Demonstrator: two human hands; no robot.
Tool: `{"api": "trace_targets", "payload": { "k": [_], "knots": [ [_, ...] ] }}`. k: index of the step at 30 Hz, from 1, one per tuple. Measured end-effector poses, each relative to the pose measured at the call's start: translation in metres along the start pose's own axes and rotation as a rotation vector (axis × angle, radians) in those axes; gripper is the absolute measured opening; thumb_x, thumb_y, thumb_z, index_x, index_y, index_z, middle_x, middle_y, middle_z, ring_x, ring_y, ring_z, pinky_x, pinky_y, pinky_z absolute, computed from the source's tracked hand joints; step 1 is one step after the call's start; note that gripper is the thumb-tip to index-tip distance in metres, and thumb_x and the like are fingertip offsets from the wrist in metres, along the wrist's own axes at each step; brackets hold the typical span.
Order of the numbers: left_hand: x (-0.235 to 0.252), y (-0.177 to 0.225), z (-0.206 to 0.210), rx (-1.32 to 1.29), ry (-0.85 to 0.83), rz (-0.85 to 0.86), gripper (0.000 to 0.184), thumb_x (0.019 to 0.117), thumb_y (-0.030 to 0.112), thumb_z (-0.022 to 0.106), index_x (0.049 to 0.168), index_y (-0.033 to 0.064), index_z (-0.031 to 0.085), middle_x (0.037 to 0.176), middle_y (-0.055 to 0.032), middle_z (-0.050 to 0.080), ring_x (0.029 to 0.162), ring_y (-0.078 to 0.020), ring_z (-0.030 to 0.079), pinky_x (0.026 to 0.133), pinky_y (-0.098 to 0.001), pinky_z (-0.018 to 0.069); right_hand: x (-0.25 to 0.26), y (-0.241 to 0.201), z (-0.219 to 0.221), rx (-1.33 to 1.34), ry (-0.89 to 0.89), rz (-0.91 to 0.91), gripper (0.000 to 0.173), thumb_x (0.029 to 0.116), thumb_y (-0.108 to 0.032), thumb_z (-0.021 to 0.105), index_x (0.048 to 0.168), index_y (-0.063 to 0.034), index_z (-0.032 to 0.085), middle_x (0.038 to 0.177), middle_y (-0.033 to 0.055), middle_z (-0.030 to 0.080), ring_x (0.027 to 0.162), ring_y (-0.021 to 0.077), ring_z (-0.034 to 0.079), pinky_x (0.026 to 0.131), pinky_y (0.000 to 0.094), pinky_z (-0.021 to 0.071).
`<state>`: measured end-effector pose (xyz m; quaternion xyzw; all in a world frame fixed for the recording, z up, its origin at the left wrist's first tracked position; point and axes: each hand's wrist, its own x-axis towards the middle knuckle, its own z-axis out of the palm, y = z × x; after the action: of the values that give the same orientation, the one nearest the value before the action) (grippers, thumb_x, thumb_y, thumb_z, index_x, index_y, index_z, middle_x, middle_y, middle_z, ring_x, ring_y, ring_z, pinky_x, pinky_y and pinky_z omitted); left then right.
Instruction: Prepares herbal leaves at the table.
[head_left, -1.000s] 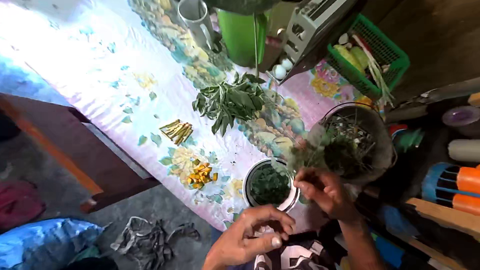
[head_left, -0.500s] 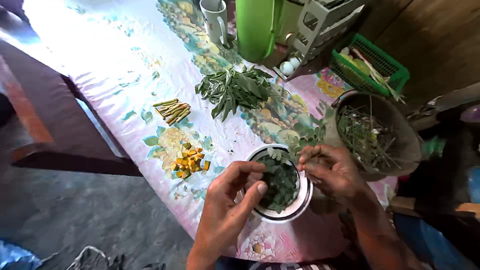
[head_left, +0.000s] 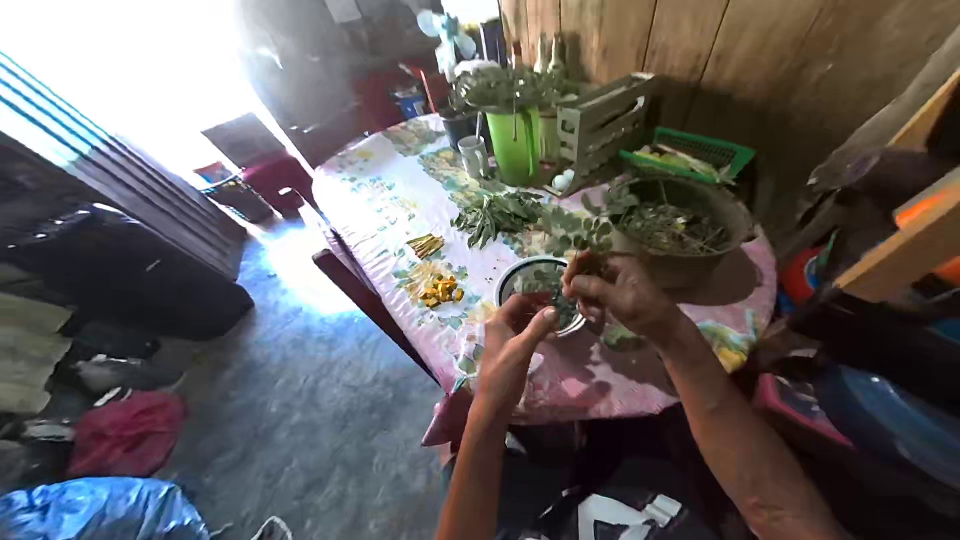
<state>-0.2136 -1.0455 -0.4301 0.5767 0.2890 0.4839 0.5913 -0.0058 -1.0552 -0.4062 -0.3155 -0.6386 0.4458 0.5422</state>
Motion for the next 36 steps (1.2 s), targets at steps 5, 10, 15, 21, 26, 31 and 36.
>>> {"api": "trace_targets", "payload": {
  "k": [5, 10, 15, 21, 26, 31, 36],
  "knots": [
    [0.031, -0.007, 0.014, -0.325, 0.006, -0.047, 0.036, 0.0906, 0.014, 0.075, 0.121, -0.0009, 0.064, 0.103, -0.0134, 0.071, 0.089, -0.0196, 0.07, 0.084, -0.0359, 0.0601, 0.022, 0.004, -0.008, -0.136, -0.114, -0.033, 0.015, 0.0993, -0.009, 0.057, 0.11, -0.0028, 0.066, 0.089, 0.006, 0.068, 0.06, 0.0096, 0.058, 0.05, 0.0239, 0.0504],
    [0.067, -0.011, 0.013, -0.274, 0.079, 0.056, 0.029, 0.0914, 0.005, 0.073, 0.12, 0.0017, 0.069, 0.103, -0.0111, 0.072, 0.087, -0.0174, 0.07, 0.082, -0.0346, 0.0606, 0.048, 0.005, -0.024, -0.239, -0.095, -0.03, 0.014, 0.0996, -0.006, 0.059, 0.11, -0.0023, 0.066, 0.085, 0.0041, 0.068, 0.054, 0.006, 0.055, 0.047, 0.0196, 0.0486],
    [0.099, -0.012, 0.013, -0.144, 0.08, 0.184, 0.016, 0.0935, 0.007, 0.072, 0.11, 0.0047, 0.07, 0.1, -0.0086, 0.071, 0.08, -0.0152, 0.067, 0.074, -0.031, 0.0595, 0.074, 0.021, -0.045, -0.254, -0.113, -0.077, 0.012, 0.0994, -0.004, 0.058, 0.111, -0.0029, 0.062, 0.081, 0.0057, 0.064, 0.052, 0.0065, 0.053, 0.044, 0.0186, 0.0461],
    [0.122, -0.012, 0.003, 0.097, -0.077, 0.191, 0.021, 0.0948, 0.006, 0.07, 0.116, 0.0056, 0.068, 0.099, -0.0058, 0.072, 0.078, -0.0138, 0.069, 0.071, -0.0294, 0.0611, 0.073, 0.04, -0.052, -0.292, 0.021, -0.079, 0.012, 0.0993, -0.007, 0.058, 0.11, -0.0029, 0.063, 0.084, 0.0059, 0.065, 0.053, 0.0091, 0.055, 0.046, 0.022, 0.05],
    [0.142, -0.018, -0.008, 0.126, -0.262, 0.238, 0.02, 0.0939, 0.006, 0.069, 0.113, 0.0048, 0.065, 0.102, -0.0075, 0.07, 0.079, -0.0163, 0.068, 0.069, -0.0316, 0.0614, 0.071, 0.046, -0.052, -0.14, 0.136, -0.012, 0.012, 0.1002, -0.012, 0.061, 0.111, -0.0067, 0.064, 0.088, 0.0039, 0.064, 0.057, 0.0088, 0.055, 0.049, 0.0222, 0.0511],
    [0.148, -0.031, -0.013, 0.022, -0.266, 0.237, 0.017, 0.0936, 0.006, 0.07, 0.11, 0.0033, 0.067, 0.094, -0.0079, 0.07, 0.074, -0.0154, 0.067, 0.069, -0.0323, 0.0619, 0.074, 0.052, -0.053, -0.146, 0.089, -0.012, 0.009, 0.1005, -0.013, 0.059, 0.106, -0.0071, 0.064, 0.081, 0.0053, 0.062, 0.054, 0.01, 0.054, 0.049, 0.0232, 0.0504],
    [0.144, -0.035, -0.022, 0.01, -0.315, 0.188, 0.013, 0.094, 0.002, 0.066, 0.106, -0.0004, 0.065, 0.089, -0.0085, 0.07, 0.075, -0.0154, 0.069, 0.072, -0.0326, 0.0622, 0.072, 0.055, -0.053, -0.253, 0.051, 0.014, 0.011, 0.0956, -0.011, 0.063, 0.106, -0.0085, 0.065, 0.086, 0.0007, 0.066, 0.059, 0.0067, 0.059, 0.052, 0.0212, 0.0532]
  ]
}}
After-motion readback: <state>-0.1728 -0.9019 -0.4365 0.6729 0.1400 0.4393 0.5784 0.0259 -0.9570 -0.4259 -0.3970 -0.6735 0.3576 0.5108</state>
